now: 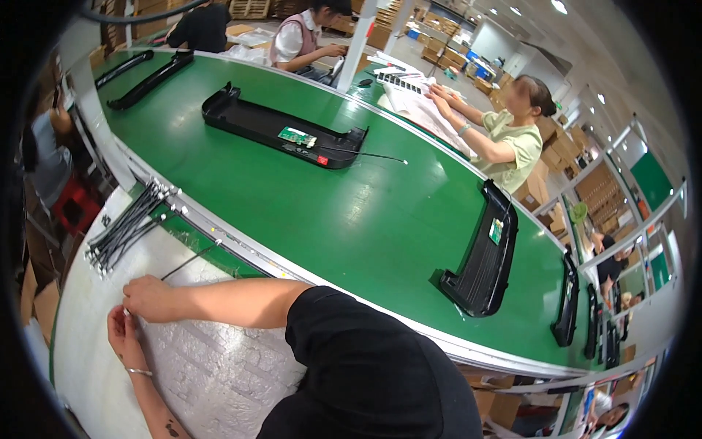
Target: Assemble electronic components by connecting wire harnesses to circuit boards on a factory assembly line.
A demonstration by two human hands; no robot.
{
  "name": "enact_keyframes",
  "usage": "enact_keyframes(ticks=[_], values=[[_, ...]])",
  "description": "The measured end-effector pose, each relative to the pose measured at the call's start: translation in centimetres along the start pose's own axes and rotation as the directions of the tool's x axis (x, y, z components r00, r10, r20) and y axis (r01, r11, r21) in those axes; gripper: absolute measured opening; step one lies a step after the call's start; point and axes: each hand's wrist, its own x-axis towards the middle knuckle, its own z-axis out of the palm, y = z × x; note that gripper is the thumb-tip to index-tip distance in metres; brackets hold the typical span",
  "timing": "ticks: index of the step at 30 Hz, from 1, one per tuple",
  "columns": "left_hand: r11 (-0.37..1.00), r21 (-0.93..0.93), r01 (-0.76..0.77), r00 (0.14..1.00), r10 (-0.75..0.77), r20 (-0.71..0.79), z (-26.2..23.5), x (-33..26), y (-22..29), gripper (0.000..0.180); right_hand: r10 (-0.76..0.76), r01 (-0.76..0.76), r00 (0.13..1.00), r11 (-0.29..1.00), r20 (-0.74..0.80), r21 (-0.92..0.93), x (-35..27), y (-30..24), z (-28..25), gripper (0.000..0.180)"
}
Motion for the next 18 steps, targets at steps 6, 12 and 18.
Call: enact_keyframes(ticks=[6, 12, 18], values=[[0.998, -0.024, 0.054, 0.998, -0.053, 0.042, 0.3, 0.5, 1.3, 0.017, -0.004, 0.005, 0.998, 1.000, -0.055, 0.013, 0.2, -0.5, -0.8, 0.010], [0.973, -0.215, 0.083, 0.995, -0.070, 0.065, 0.6, -0.1, 1.3, 0.015, -0.084, 0.087, 0.990, 0.996, -0.111, 0.021, -0.1, -1.1, -1.9, 0.011], [0.974, -0.193, 0.117, 0.993, -0.115, 0.021, 1.3, -0.6, 2.0, 0.023, -0.082, 0.093, 0.989, 0.992, -0.120, 0.087, -0.6, -1.1, -1.4, 0.009]])
